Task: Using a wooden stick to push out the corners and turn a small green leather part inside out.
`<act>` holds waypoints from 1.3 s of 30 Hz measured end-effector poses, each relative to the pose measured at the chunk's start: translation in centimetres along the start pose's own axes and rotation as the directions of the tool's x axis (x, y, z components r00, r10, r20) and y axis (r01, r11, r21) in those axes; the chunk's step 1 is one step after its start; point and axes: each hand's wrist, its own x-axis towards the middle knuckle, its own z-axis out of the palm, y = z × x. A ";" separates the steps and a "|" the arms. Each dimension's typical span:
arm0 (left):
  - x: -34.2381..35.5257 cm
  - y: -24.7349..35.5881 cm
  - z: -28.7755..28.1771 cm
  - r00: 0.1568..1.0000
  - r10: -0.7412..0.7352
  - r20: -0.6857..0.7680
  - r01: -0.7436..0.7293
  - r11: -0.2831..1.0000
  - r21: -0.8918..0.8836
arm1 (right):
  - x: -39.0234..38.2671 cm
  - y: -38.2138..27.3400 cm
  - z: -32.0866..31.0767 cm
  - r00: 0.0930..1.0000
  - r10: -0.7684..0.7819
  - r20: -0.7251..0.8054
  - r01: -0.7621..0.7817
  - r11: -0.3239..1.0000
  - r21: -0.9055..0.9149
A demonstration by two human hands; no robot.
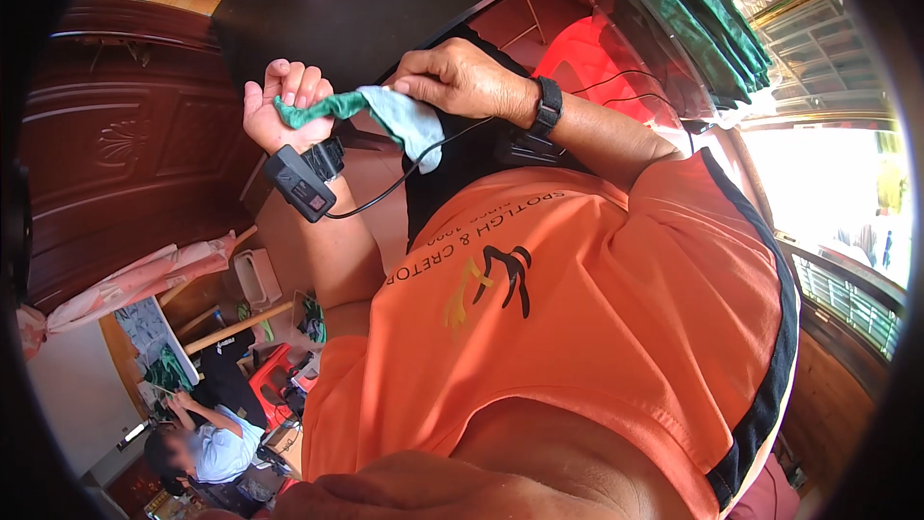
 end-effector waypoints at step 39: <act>-2.1 -4.0 5.0 0.696 0.679 -0.236 -0.333 0.596 0.731 | 0.5 0.2 1.1 0.925 0.340 -0.168 -0.297 0.925 0.237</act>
